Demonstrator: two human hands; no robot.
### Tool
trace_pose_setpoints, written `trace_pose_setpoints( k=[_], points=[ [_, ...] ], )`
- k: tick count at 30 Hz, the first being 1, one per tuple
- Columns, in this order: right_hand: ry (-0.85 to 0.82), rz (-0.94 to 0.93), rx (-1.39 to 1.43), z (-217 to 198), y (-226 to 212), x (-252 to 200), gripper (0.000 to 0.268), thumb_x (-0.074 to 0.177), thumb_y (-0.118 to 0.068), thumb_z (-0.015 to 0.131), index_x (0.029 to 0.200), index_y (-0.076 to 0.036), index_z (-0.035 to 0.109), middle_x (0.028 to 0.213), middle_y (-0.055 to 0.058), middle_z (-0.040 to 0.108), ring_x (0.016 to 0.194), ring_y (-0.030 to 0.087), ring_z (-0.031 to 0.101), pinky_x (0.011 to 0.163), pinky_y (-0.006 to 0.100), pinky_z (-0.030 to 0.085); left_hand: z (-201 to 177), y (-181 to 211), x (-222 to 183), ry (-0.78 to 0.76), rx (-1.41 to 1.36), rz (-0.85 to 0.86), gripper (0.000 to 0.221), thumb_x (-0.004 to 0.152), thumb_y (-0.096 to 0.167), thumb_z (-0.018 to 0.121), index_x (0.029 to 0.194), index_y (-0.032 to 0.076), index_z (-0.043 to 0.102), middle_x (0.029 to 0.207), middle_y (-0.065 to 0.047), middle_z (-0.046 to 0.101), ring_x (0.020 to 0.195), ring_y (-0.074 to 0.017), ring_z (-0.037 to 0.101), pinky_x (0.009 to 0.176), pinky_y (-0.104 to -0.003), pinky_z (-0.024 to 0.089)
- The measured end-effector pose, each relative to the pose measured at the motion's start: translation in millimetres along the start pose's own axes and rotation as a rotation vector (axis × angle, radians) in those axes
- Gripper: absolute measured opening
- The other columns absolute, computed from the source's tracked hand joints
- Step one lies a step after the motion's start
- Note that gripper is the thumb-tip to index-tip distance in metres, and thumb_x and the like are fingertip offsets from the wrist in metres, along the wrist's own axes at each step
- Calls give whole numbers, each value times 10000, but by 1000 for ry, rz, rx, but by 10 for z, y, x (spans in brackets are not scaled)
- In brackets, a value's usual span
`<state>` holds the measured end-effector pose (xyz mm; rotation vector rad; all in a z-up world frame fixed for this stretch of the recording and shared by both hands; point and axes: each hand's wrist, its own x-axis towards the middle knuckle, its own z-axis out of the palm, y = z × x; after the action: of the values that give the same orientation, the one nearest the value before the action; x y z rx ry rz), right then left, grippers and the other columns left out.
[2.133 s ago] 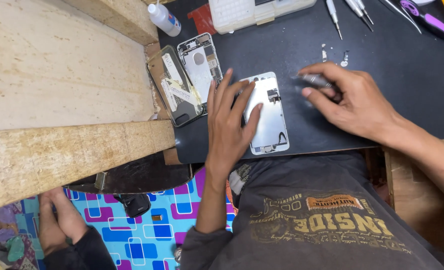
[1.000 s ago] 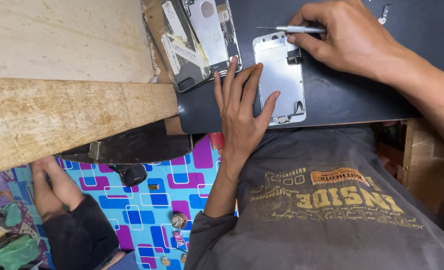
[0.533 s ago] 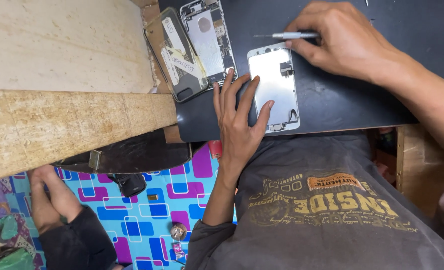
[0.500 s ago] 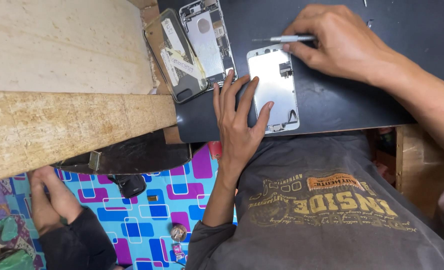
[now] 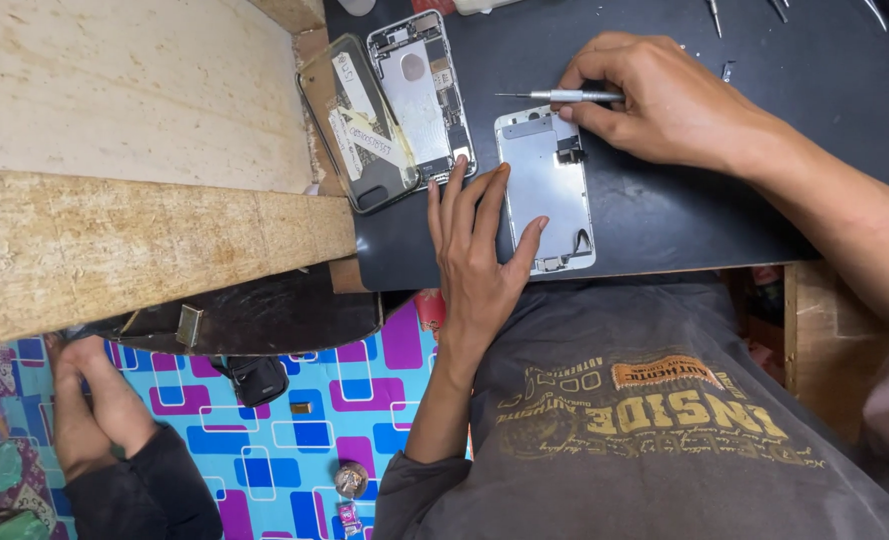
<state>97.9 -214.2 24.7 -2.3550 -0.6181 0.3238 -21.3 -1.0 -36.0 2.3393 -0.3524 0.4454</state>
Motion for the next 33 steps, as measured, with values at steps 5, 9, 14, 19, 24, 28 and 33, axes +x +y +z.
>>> trace_pose_setpoints(
  k=[5, 9, 14, 19, 24, 28, 33],
  points=[
    [19, -2, -81, 54, 36, -17, 174, 1060, -186, 646, 1120, -34, 704, 1077, 109, 678, 772, 337, 623, 713, 470, 446, -22, 50, -34, -15, -2, -18, 505, 1005, 302, 724, 1419, 71, 551, 1389, -92, 606, 1489, -362, 456, 1314, -627, 239],
    [29, 51, -79, -2, 19, -40, 172, 1072, -174, 604, 1153, -52, 695, 947, 131, 697, 793, 369, 627, 706, 466, 426, -76, 298, -25, -85, 164, -133, 877, 866, 616, 696, 1461, 14, 468, 1492, -149, 544, 1514, -379, 396, 1269, -655, 210],
    [79, 98, -51, -137, 55, -110, 186, 1115, -207, 607, 1200, -62, 686, 696, 126, 592, 634, 315, 531, 638, 441, 377, 75, 531, 33, -80, 433, -133, 1125, 819, 771, 644, 1563, -5, 313, 1344, -189, 500, 1260, -381, 460, 1131, -637, 315],
    [292, 97, 32, -347, 257, -394, 58, 1196, -111, 671, 1184, -59, 694, 781, 32, 554, 601, 135, 410, 566, 311, 320, 149, 511, 213, -97, 498, -142, 1209, 760, 604, 843, 1600, -26, 243, 1204, -216, 532, 1175, -383, 482, 1037, -569, 348],
    [419, 183, 53, -419, 540, -812, 50, 1205, -45, 688, 1230, -3, 696, 1084, 46, 702, 689, 83, 413, 625, 244, 328, 232, 503, 259, -133, 550, -146, 1230, 754, 783, 778, 1559, -28, 321, 1184, -207, 533, 1099, -365, 501, 991, -548, 359],
    [454, 320, 60, -453, 845, -1124, 67, 1217, -98, 721, 1274, -64, 711, 993, -22, 614, 752, 61, 399, 687, 238, 306, 235, 457, 308, -127, 471, -158, 1034, 798, 611, 789, 1501, -23, 375, 1148, -181, 514, 1060, -353, 476, 985, -517, 345],
    [468, 353, 75, -498, 897, -1317, 93, 1218, -102, 691, 1267, -24, 695, 1153, 21, 684, 930, 88, 547, 872, 241, 407, 217, 456, 302, -67, 444, -137, 861, 761, 556, 716, 1350, -24, 475, 1087, -161, 498, 1010, -337, 465, 936, -503, 357]
  ],
)
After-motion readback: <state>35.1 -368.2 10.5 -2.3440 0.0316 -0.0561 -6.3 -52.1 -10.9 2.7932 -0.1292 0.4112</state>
